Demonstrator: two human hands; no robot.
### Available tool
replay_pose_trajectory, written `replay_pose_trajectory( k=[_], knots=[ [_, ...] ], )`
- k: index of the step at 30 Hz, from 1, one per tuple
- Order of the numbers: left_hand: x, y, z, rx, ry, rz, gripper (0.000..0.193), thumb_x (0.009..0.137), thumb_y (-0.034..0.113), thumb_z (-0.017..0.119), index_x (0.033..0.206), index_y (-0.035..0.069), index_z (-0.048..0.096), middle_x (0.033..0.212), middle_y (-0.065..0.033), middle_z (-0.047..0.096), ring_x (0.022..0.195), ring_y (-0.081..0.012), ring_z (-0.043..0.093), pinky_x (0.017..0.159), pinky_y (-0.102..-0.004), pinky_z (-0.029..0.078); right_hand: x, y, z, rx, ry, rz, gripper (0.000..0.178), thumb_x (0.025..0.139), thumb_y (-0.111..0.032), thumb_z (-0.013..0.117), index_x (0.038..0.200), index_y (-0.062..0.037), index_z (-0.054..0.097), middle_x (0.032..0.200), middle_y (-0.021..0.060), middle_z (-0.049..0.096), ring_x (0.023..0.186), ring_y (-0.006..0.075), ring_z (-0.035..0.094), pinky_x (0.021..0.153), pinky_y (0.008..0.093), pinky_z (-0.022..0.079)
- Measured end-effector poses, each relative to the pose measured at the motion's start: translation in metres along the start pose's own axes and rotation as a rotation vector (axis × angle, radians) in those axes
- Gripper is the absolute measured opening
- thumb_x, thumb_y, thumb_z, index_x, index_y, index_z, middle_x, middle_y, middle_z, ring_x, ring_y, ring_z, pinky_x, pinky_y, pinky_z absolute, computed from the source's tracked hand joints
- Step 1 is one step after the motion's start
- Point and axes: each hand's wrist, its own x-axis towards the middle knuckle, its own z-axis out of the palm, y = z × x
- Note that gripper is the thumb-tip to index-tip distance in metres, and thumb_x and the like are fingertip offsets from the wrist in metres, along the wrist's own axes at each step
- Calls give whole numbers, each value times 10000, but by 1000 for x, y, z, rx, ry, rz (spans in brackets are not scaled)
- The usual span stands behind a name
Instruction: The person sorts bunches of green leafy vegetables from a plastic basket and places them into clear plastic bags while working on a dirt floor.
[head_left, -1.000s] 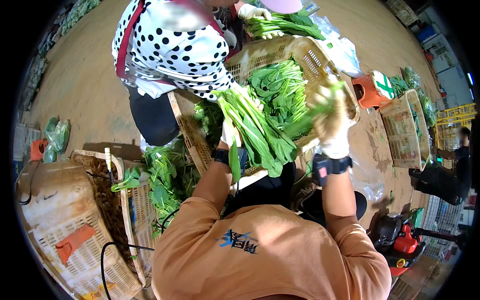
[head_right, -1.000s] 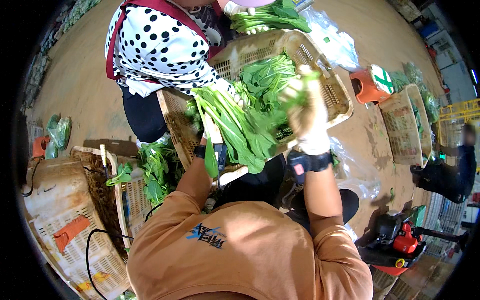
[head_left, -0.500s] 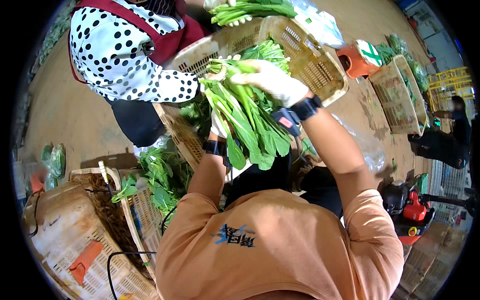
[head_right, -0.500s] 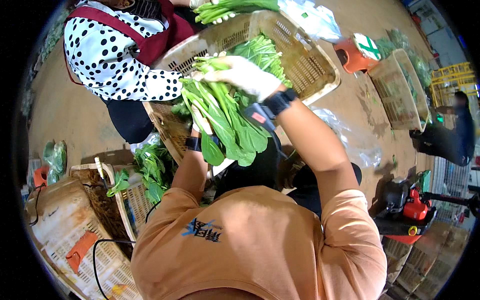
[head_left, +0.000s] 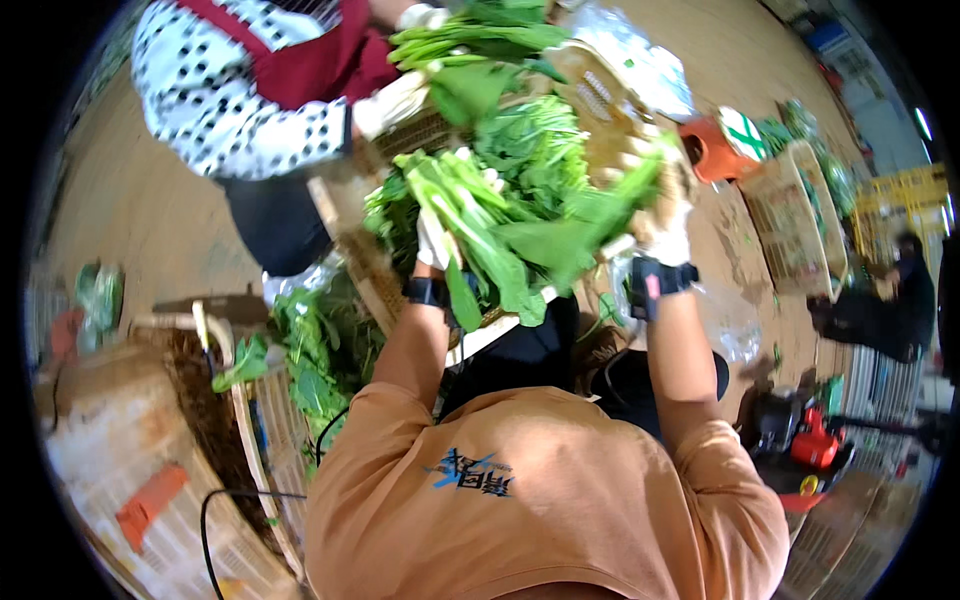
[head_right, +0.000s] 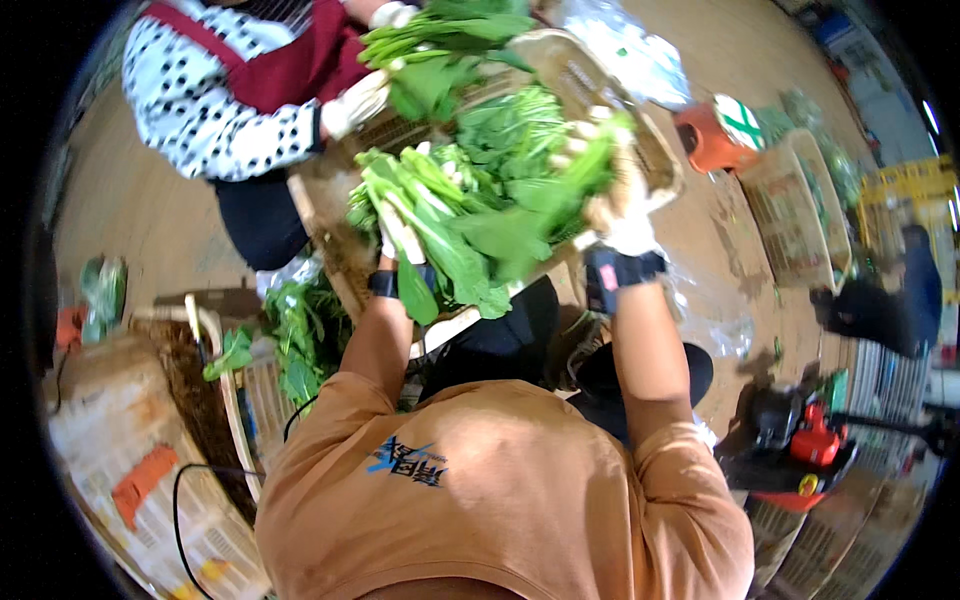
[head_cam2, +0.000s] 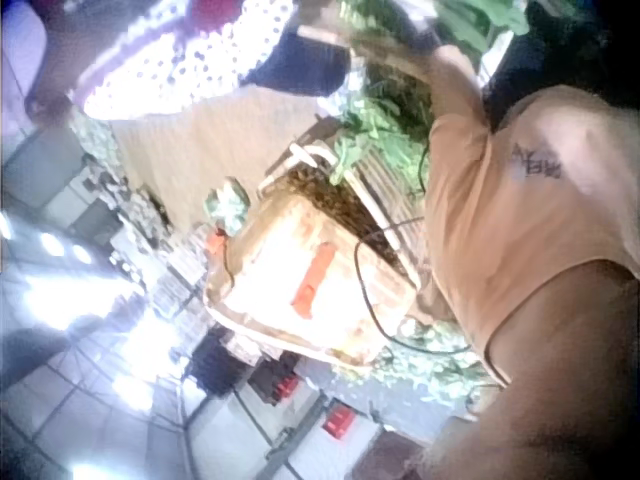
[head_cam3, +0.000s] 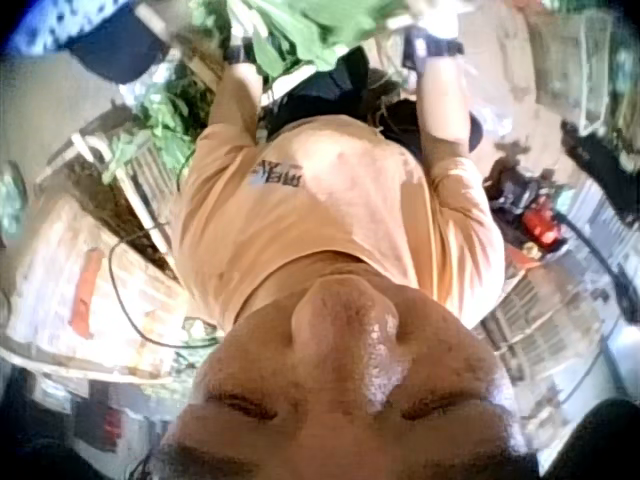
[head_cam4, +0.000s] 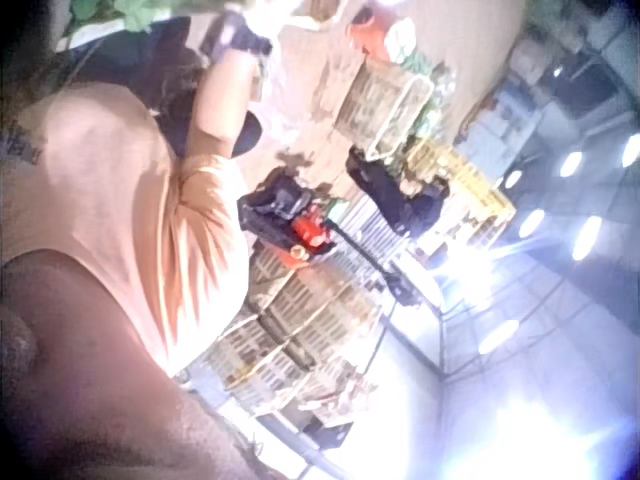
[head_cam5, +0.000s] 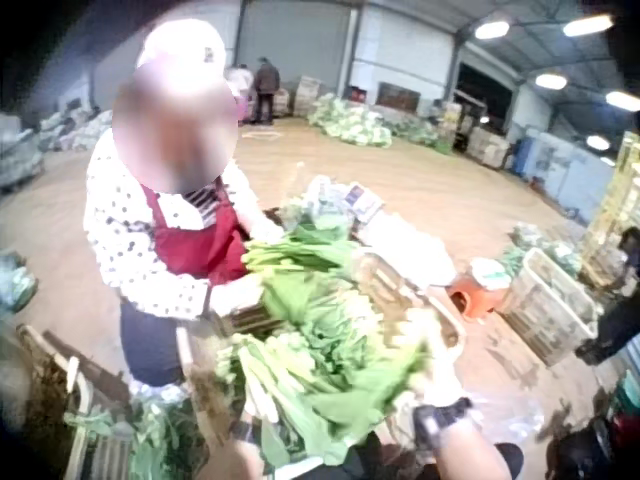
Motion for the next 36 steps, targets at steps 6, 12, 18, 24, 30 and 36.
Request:
replay_pose_trajectory(
  k=[6, 12, 18, 24, 30, 36],
  knots=[
    [-61, 13, 39, -61, -143, 164, 752, 858, 538, 478, 1425, 94, 261, 1261, -175, 478, 1144, -324, 498, 982, -455, 408, -16, -49, 19, 159, -111, 148, 316, 922, -196, 549, 1176, -28, 465, 816, 4, 445, 676, 91, 431, 565, 228, 431],
    [-162, 93, 46, 396, 32, 487, 848, 772, 665, 539, 1348, 68, 361, 1192, -147, 516, 1052, -281, 549, 913, -414, 463, -48, 65, 52, -868, -90, 616, 316, 838, -124, 630, 1127, -29, 544, 915, 27, 609, 784, 118, 568, 705, 230, 468],
    [-283, 165, 30, 557, 391, 659, 883, 755, 654, 571, 1397, 108, 307, 1333, -189, 436, 1174, -308, 491, 1026, -463, 385, -62, 145, -66, -967, -232, 682, 256, 908, -134, 573, 1127, -5, 540, 977, 83, 648, 811, 125, 597, 734, 249, 491],
    [-355, 119, 23, 592, 827, 1020, 820, 800, 654, 480, 1389, 101, 340, 1340, -161, 438, 1186, -313, 464, 1033, -469, 359, -73, 153, -54, -1084, -193, 553, 164, 895, -145, 571, 981, -5, 589, 882, 69, 676, 726, 117, 606, 665, 252, 477],
    [-416, 51, 19, 373, 992, 1327, 794, 754, 626, 570, 1317, 84, 437, 1343, -201, 427, 1219, -357, 427, 1068, -492, 307, -69, 147, -62, -685, -131, 622, 117, 925, -153, 556, 988, -55, 547, 948, 109, 663, 732, 120, 593, 659, 235, 475],
    [-407, 14, 63, 461, 770, 1477, 650, 849, 480, 500, 1310, 31, 408, 1323, -209, 418, 1265, -341, 373, 1095, -494, 255, -65, 132, -56, -863, -190, 628, 148, 904, -71, 516, 1051, -58, 517, 799, 33, 590, 672, 116, 551, 612, 234, 445]
  ],
)
